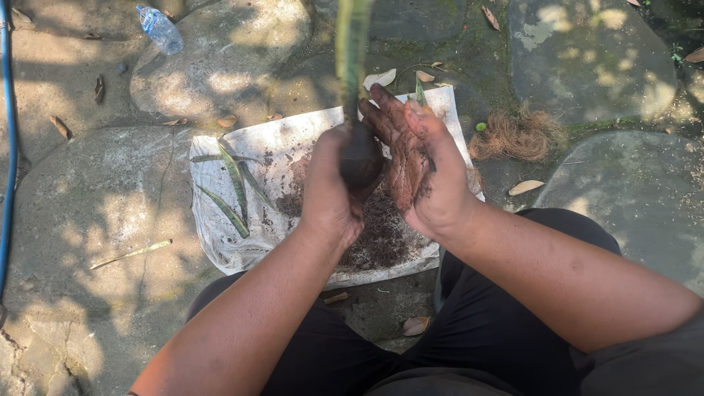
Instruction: The person mixes soil and coconut coir by hand, then wraps a plant's roots with the mixture. The person continues to add more coir and soil to the root ball, ensuring it is well-covered.
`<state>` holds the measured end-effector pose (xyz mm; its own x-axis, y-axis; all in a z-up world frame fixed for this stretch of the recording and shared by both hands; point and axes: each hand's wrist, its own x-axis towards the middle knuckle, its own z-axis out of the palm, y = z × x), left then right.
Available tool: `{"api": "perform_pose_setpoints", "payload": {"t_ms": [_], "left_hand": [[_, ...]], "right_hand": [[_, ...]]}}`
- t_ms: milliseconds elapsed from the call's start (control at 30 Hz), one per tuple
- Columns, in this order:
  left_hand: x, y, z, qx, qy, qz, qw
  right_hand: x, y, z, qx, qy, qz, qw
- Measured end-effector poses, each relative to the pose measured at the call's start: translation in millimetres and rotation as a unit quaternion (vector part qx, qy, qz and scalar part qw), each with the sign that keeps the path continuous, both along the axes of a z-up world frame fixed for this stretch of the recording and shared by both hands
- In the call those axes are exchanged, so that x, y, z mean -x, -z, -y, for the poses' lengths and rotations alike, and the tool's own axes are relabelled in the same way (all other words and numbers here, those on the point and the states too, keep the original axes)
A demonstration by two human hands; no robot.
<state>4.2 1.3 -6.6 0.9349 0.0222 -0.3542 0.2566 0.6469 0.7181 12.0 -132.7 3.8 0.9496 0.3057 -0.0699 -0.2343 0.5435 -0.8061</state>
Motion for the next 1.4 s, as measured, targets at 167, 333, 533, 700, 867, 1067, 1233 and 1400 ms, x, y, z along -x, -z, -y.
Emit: {"api": "perform_pose_setpoints", "payload": {"t_ms": [167, 333, 533, 700, 867, 1067, 1233, 1400], "left_hand": [[-3.4, 0.7, 4.0, -0.056, -0.025, 0.007, 0.998], [-3.3, -3.1, 5.5, -0.125, -0.04, 0.059, 0.99], [13.5, -11.7, 14.1, -0.307, 0.042, 0.25, 0.917], [32.5, -19.7, 15.9, -0.413, 0.164, 0.279, 0.851], [35.5, -19.6, 5.4, -0.517, 0.072, 0.304, 0.797], [24.2, -19.1, -8.3, -0.409, 0.03, 0.271, 0.871], [17.9, -17.1, -11.4, -0.312, 0.062, 0.25, 0.914], [14.1, -17.8, -9.7, -0.313, 0.074, 0.235, 0.917]], "right_hand": [[2.9, -0.5, 13.5, 0.042, 0.002, 0.107, 0.993], [-8.6, 0.9, 26.4, 0.104, 0.074, 0.038, 0.991], [3.9, 1.3, 9.5, -0.027, 0.034, 0.016, 0.999], [2.2, -1.1, 2.9, -0.082, 0.032, -0.085, 0.992], [-8.9, 0.4, 3.2, 0.047, 0.033, -0.098, 0.993], [-6.3, -0.2, 5.9, 0.055, -0.028, -0.154, 0.986], [-6.7, -5.6, 5.1, 0.083, -0.034, -0.14, 0.986], [-3.8, -11.9, 10.4, 0.089, -0.043, -0.121, 0.988]]}}
